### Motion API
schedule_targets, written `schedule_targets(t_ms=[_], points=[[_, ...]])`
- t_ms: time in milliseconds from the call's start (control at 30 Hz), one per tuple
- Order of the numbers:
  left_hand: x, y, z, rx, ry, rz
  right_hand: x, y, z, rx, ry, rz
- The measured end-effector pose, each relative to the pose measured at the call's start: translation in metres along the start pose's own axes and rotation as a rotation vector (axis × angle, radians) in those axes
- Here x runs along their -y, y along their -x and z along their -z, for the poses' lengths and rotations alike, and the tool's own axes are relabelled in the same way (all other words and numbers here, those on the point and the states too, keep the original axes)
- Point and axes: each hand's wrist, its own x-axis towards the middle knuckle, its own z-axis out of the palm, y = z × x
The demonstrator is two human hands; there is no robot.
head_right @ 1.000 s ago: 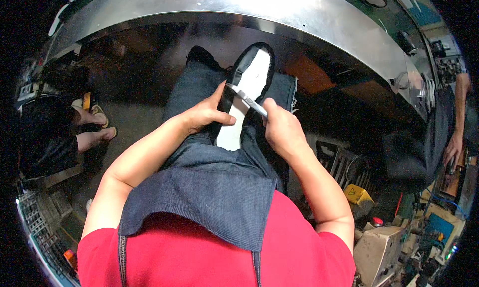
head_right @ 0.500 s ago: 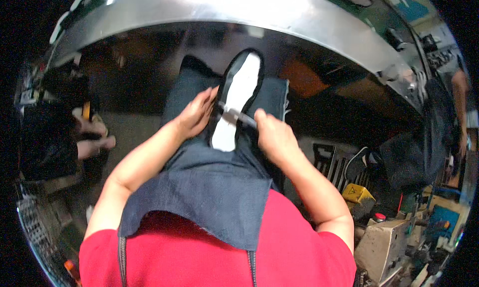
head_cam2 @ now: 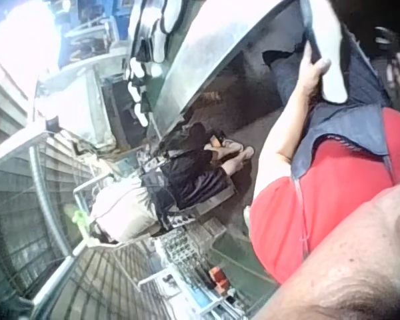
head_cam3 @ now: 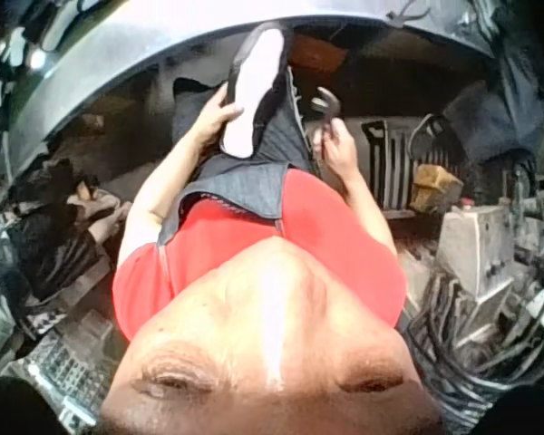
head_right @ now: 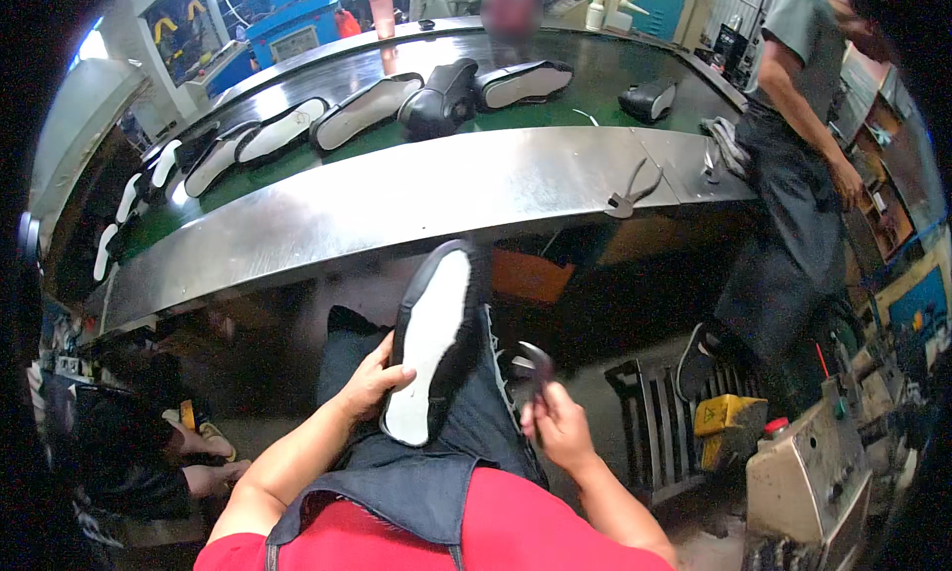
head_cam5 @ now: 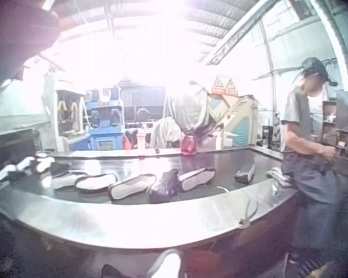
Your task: Using specialized pliers to stretch and pull shoe upper material over the last on a production line.
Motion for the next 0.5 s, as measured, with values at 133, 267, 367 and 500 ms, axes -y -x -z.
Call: schedule_targets(t_ms=[133,267,367,500], points=[[-0.082,-0.042,-0.054,0.161,-0.040,-0.145,0.004,0.007,0.022,0.018,-0.093,0.122],[-0.159,-0.131,-0.096,0.158,-0.002,0.094,0.010,-0.011,0.016,-0.028,-0.153,0.118],[-0.179,-0.231,-0.090,0.036,0.165,-0.101,0.009,-0.036,-0.001,0.063,-0.147,0.165],[-0.193,-0.251,-0.044,-0.158,-0.619,-0.710,0.020,-0.053,-0.013,0.062,-0.167,0.059]])
